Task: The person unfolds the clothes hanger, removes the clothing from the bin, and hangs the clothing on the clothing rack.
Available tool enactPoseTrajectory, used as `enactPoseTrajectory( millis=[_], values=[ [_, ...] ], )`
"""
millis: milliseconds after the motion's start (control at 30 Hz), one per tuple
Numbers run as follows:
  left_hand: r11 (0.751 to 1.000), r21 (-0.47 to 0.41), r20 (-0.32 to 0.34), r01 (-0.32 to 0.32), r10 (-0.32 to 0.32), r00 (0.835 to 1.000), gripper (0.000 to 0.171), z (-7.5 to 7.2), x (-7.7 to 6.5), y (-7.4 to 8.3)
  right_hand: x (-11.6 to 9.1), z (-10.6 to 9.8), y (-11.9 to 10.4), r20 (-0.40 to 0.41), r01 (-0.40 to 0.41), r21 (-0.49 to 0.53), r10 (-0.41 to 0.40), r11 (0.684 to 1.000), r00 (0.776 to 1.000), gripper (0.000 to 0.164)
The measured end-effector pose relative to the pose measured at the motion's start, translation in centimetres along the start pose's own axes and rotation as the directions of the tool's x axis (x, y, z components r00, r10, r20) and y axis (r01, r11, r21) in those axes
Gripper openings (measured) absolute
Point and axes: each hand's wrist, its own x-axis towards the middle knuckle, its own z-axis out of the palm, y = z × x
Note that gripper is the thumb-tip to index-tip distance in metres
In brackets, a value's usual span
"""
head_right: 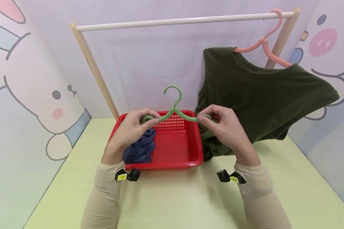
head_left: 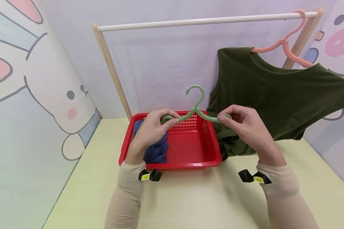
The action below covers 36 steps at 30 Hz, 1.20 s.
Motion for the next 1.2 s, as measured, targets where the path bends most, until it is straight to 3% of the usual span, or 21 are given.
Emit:
enactPoseTrajectory(
  millis=[667,1200],
  values=[
    [1.000,-0.014,-0.012,0.006,-0.007,1.000,0.018,0.20,0.08,0.08,-0.15,0.12,-0.40,-0.122,0.040,0.072,-0.031,0.997,0.992,0.019],
    [1.000,-0.019,-0.006,0.013,-0.013,1.000,0.018,0.23,0.20,-0.16,-0.04,0.26,-0.36,-0.168,0.077,0.132,-0.055,0.988,0.984,0.019]
  ],
)
